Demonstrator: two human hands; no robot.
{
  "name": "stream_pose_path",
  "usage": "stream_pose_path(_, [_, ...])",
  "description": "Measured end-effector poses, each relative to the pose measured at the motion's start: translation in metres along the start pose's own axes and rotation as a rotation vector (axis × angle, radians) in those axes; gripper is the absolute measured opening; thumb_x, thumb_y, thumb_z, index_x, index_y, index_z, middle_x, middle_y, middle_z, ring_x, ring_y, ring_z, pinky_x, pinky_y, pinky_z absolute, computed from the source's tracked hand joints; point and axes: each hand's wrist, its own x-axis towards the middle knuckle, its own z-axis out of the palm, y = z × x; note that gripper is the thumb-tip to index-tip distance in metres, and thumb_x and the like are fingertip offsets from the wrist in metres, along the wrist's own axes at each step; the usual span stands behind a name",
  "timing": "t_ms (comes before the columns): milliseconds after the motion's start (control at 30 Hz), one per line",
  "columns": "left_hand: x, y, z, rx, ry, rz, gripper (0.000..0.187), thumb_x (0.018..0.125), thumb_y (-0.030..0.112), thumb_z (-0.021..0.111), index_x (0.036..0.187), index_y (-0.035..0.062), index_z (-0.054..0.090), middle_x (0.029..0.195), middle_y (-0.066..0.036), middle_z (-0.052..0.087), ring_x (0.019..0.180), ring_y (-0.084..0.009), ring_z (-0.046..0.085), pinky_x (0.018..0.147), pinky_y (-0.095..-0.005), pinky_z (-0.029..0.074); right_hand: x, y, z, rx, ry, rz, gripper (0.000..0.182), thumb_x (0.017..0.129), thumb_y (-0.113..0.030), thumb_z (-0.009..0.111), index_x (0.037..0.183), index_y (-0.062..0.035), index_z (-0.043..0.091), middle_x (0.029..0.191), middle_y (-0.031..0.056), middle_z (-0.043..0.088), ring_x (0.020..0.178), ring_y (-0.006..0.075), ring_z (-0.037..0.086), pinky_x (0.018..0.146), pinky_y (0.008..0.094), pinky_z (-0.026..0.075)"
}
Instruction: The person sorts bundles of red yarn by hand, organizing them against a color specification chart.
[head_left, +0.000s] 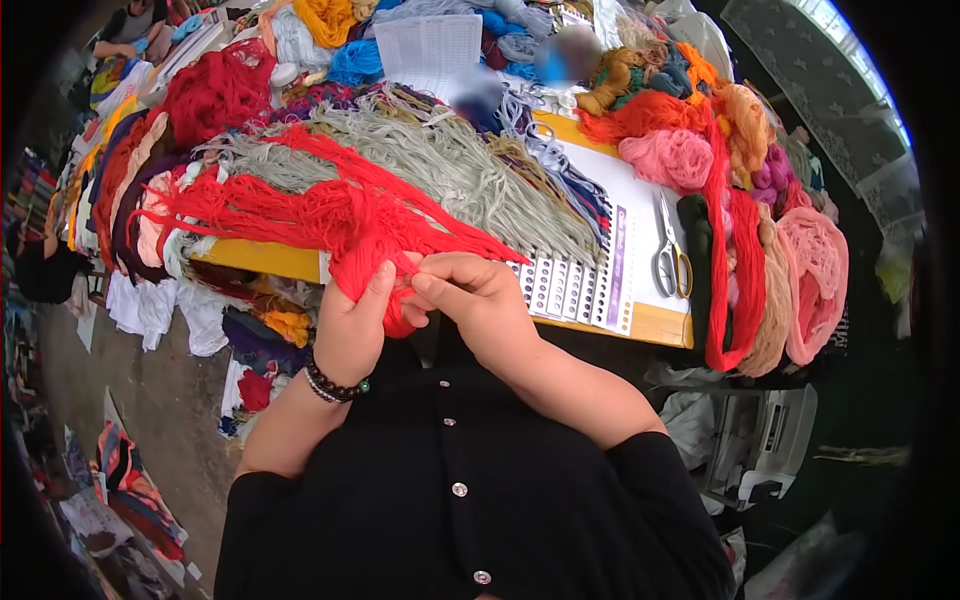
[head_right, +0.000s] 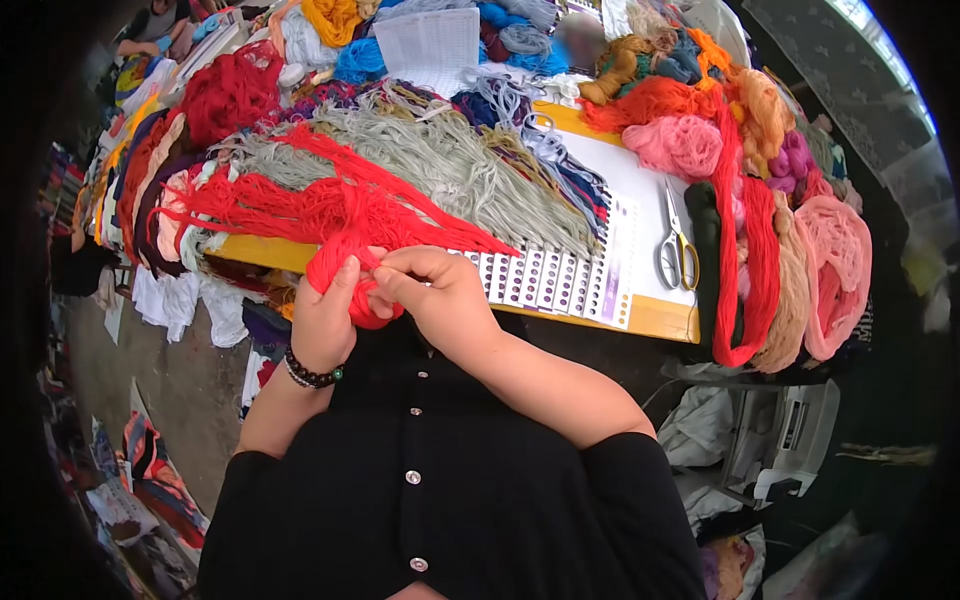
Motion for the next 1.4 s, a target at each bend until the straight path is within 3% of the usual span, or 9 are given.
stream_pose_path(100, [0.003, 0.002, -0.002, -0.118, 0.032, -0.038, 0.028, 0.095, 0.013, 0.045, 0.114, -0.0051, 0.056, 0.093, -0.009, 0.063, 0.072, -0.0122, 0.06, 0.061, -0.0236, 0.048, 0.002, -0.006, 0.003, 0.053, 0.064, 0.052, 0.01, 0.088, -0.001, 0.055, 0.085, 0.0058, 0.063, 0.075, 0.0068, 0.062, 0.067, 0.0116, 0.057, 0.07, 0.0258, 0.045])
stream_pose_path(200, [0.005, 0.005, -0.005, 0.104, -0.099, -0.01, 0.026, 0.093, 0.01, 0.048, 0.112, -0.005, 0.056, 0.089, -0.009, 0.064, 0.068, -0.0125, 0.059, 0.059, -0.0231, 0.047, 0.006, -0.003, 0.0, 0.038, 0.085, 0.072, 0.011, 0.088, -0.001, 0.055, 0.087, 0.006, 0.062, 0.076, 0.0066, 0.062, 0.067, 0.0116, 0.057, 0.069, 0.0256, 0.045])
stream_pose_path(500, [0.012, -0.003, 0.0, -0.184, 0.039, -0.077, 0.029, 0.087, 0.002, 0.047, 0.113, -0.0049, 0.056, 0.088, -0.009, 0.064, 0.068, -0.0123, 0.059, 0.062, -0.0237, 0.048, 0.012, 0.001, -0.008, 0.085, 0.039, 0.087, 0.012, 0.089, -0.002, 0.054, 0.091, 0.006, 0.062, 0.074, 0.006, 0.061, 0.067, 0.0119, 0.058, 0.07, 0.025, 0.046])
stream_pose_path(600, [0.013, -0.004, 0.001, -0.196, 0.055, -0.067, 0.023, 0.089, 0.005, 0.051, 0.11, -0.0014, 0.059, 0.098, -0.008, 0.063, 0.073, -0.0114, 0.06, 0.06, -0.0225, 0.051, 0.014, 0.002, -0.011, 0.058, 0.042, 0.061, 0.011, 0.088, -0.001, 0.054, 0.088, 0.0063, 0.063, 0.073, 0.0066, 0.062, 0.066, 0.012, 0.058, 0.069, 0.0248, 0.047])
stream_pose_path(767, [0.016, -0.012, -0.004, 0.011, 0.024, -0.091, 0.016, 0.091, 0.014, 0.054, 0.098, 0.0014, 0.061, 0.077, -0.002, 0.063, 0.06, -0.0079, 0.057, 0.054, -0.0195, 0.045, 0.015, 0.005, -0.013, 0.044, 0.037, 0.053, 0.011, 0.086, 0.0, 0.055, 0.084, 0.0066, 0.064, 0.073, 0.0077, 0.062, 0.066, 0.0124, 0.059, 0.066, 0.025, 0.047])
stream_pose_path(867, [0.016, -0.013, 0.001, 0.067, 0.067, -0.038, 0.015, 0.092, 0.015, 0.053, 0.094, 0.0021, 0.061, 0.073, -0.002, 0.062, 0.058, -0.0072, 0.056, 0.053, -0.0193, 0.044, 0.016, 0.008, -0.014, 0.075, 0.05, 0.085, 0.011, 0.085, 0.0, 0.055, 0.085, 0.007, 0.063, 0.072, 0.0081, 0.063, 0.067, 0.0129, 0.06, 0.065, 0.025, 0.048])
stream_pose_path(1067, [0.017, -0.013, 0.005, 0.079, 0.054, 0.038, 0.019, 0.095, 0.017, 0.049, 0.096, 0.0017, 0.06, 0.076, -0.004, 0.063, 0.059, -0.0078, 0.057, 0.053, -0.0197, 0.045, 0.016, 0.003, -0.014, 0.162, 0.106, 0.162, 0.008, 0.082, 0.001, 0.057, 0.085, 0.0066, 0.063, 0.072, 0.0091, 0.063, 0.066, 0.0139, 0.059, 0.064, 0.0257, 0.047])
stream_pose_path(1400, [0.016, -0.017, 0.005, -0.057, 0.092, -0.036, 0.021, 0.095, 0.02, 0.049, 0.099, 0.0021, 0.059, 0.081, -0.005, 0.064, 0.062, -0.0094, 0.059, 0.054, -0.0201, 0.047, 0.017, 0.007, -0.013, 0.199, 0.109, 0.172, 0.008, 0.084, -0.001, 0.057, 0.086, 0.0057, 0.062, 0.072, 0.0087, 0.062, 0.065, 0.0134, 0.058, 0.063, 0.0255, 0.046])
